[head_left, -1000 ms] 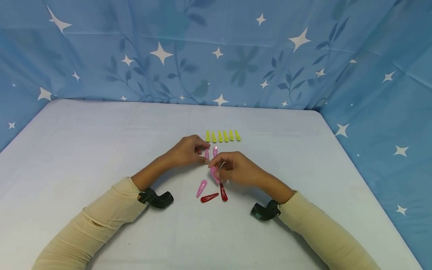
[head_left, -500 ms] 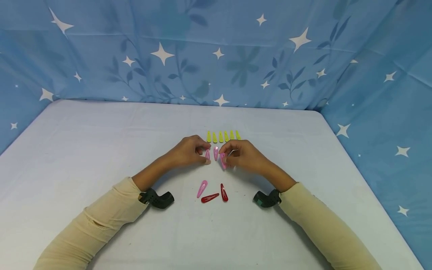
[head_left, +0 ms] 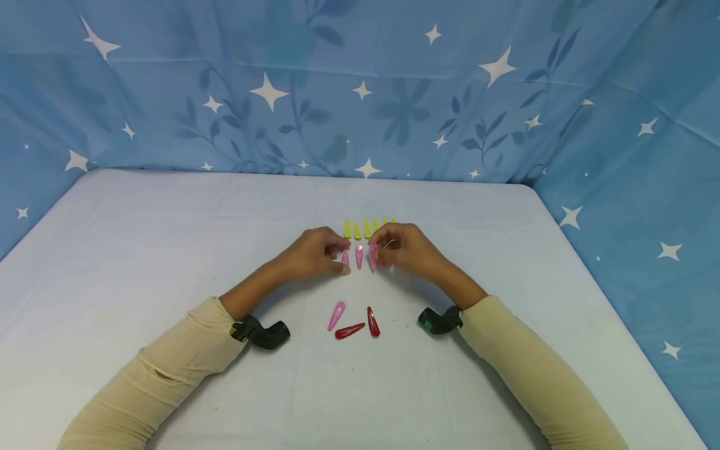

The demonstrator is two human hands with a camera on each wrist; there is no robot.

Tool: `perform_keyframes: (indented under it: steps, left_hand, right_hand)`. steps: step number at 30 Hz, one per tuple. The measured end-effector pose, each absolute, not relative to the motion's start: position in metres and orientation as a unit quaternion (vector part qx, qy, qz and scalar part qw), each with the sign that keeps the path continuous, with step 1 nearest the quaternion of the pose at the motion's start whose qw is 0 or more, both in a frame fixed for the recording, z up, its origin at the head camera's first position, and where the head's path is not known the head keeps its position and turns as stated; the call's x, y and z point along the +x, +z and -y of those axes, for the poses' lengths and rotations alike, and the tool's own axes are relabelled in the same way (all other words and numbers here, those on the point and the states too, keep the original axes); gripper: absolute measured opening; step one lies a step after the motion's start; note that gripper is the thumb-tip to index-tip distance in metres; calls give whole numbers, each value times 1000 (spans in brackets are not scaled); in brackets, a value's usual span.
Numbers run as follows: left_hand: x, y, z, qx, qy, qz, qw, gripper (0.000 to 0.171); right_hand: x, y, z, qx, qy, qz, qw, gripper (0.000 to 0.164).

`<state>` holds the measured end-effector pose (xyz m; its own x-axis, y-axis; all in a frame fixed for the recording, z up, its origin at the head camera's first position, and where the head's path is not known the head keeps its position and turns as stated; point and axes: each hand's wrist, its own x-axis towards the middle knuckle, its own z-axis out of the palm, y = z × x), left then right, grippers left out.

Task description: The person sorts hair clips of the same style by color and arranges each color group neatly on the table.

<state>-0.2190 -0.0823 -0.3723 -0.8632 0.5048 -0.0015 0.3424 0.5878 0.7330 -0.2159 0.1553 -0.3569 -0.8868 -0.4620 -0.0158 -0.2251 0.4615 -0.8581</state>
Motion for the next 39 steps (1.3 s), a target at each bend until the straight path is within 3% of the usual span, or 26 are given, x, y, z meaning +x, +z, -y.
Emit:
perform_keyframes:
  steps: [19, 39]
  left_hand:
    - [-218, -373, 81, 237, 387, -885, 108, 46]
    - [-219, -374, 81, 234, 388, -885, 106, 46]
  right_hand:
    - [-225, -360, -151, -214, -440, -864, 118, 18]
    - [-226, -358, -141, -130, -336, -925, 118, 20]
